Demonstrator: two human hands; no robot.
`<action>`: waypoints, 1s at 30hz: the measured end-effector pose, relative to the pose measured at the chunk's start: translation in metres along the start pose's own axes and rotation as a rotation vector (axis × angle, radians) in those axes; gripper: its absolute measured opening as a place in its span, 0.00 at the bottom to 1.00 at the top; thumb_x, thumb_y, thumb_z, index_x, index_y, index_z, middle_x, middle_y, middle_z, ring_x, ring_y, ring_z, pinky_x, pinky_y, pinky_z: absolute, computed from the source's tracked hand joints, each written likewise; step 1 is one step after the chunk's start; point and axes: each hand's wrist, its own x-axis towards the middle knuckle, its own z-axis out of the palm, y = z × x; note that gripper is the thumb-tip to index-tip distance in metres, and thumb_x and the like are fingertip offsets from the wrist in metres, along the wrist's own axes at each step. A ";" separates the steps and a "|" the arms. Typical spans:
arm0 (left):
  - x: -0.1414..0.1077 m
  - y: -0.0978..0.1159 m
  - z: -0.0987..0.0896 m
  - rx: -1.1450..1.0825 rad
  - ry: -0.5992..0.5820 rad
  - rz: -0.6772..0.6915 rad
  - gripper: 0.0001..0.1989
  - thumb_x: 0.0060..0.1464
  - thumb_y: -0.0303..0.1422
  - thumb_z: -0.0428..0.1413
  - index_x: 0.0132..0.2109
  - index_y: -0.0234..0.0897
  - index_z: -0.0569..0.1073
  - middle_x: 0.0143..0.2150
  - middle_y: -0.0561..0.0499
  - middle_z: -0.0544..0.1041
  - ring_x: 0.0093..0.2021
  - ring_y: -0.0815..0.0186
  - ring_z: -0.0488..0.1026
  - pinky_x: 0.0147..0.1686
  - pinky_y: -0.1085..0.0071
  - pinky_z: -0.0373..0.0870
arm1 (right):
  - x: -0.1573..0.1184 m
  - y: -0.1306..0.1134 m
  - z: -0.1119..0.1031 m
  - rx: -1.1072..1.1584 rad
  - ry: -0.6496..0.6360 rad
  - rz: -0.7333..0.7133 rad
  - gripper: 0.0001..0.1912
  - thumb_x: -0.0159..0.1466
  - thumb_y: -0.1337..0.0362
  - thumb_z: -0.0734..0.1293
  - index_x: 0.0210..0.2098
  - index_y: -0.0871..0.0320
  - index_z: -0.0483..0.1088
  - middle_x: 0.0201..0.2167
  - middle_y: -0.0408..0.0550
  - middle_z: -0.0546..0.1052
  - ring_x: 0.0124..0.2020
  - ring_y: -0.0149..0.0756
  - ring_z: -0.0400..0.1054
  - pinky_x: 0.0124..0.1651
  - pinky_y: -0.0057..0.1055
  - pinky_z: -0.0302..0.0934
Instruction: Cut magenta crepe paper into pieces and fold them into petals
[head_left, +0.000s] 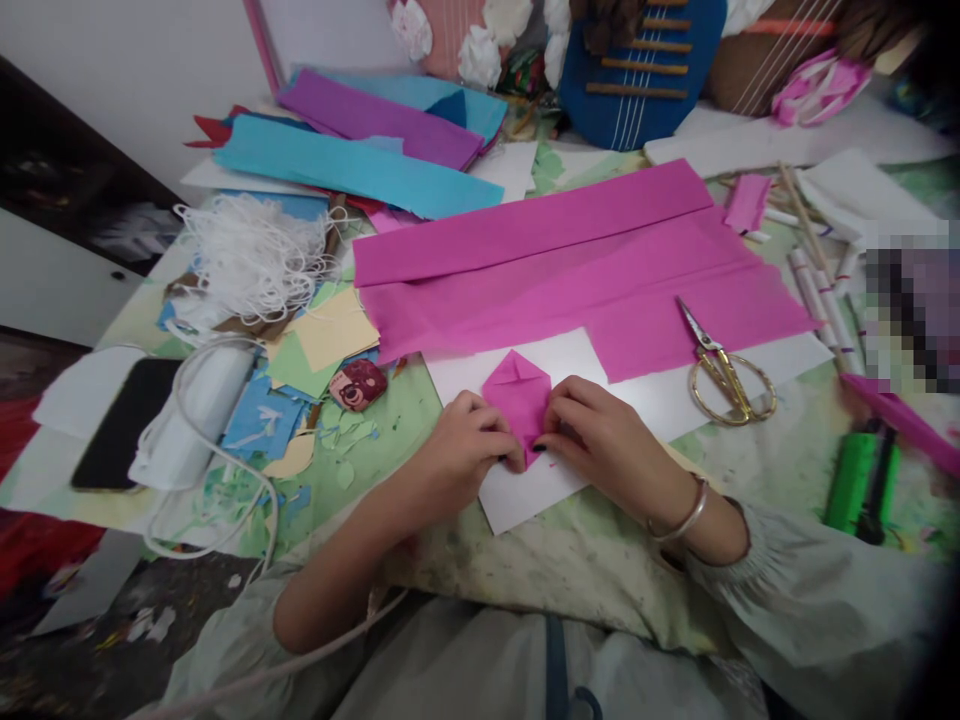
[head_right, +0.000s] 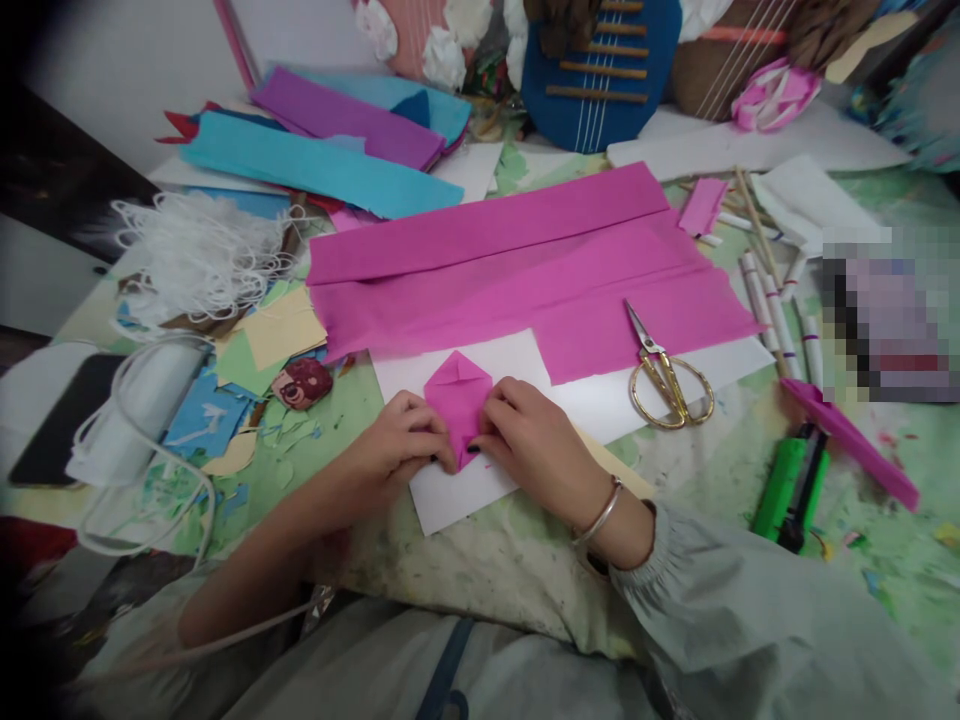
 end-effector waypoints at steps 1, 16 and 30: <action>0.001 0.000 -0.001 -0.022 0.006 -0.004 0.14 0.58 0.22 0.46 0.37 0.40 0.75 0.35 0.52 0.74 0.40 0.64 0.63 0.45 0.63 0.62 | 0.000 0.000 0.000 0.004 0.005 -0.004 0.06 0.60 0.69 0.66 0.29 0.59 0.64 0.33 0.48 0.67 0.34 0.36 0.62 0.35 0.31 0.59; 0.008 -0.001 0.005 -0.096 0.191 -0.151 0.06 0.52 0.22 0.56 0.37 0.37 0.72 0.34 0.53 0.75 0.38 0.66 0.68 0.39 0.69 0.65 | 0.000 0.001 0.001 -0.017 0.004 -0.027 0.06 0.60 0.68 0.67 0.29 0.59 0.64 0.33 0.49 0.67 0.34 0.36 0.62 0.35 0.31 0.59; 0.006 -0.006 0.010 -0.189 0.271 -0.202 0.07 0.51 0.22 0.58 0.36 0.37 0.73 0.32 0.54 0.74 0.35 0.68 0.71 0.36 0.73 0.66 | 0.000 0.001 0.001 -0.014 0.005 -0.025 0.07 0.60 0.67 0.68 0.29 0.60 0.65 0.33 0.49 0.67 0.34 0.36 0.62 0.36 0.31 0.59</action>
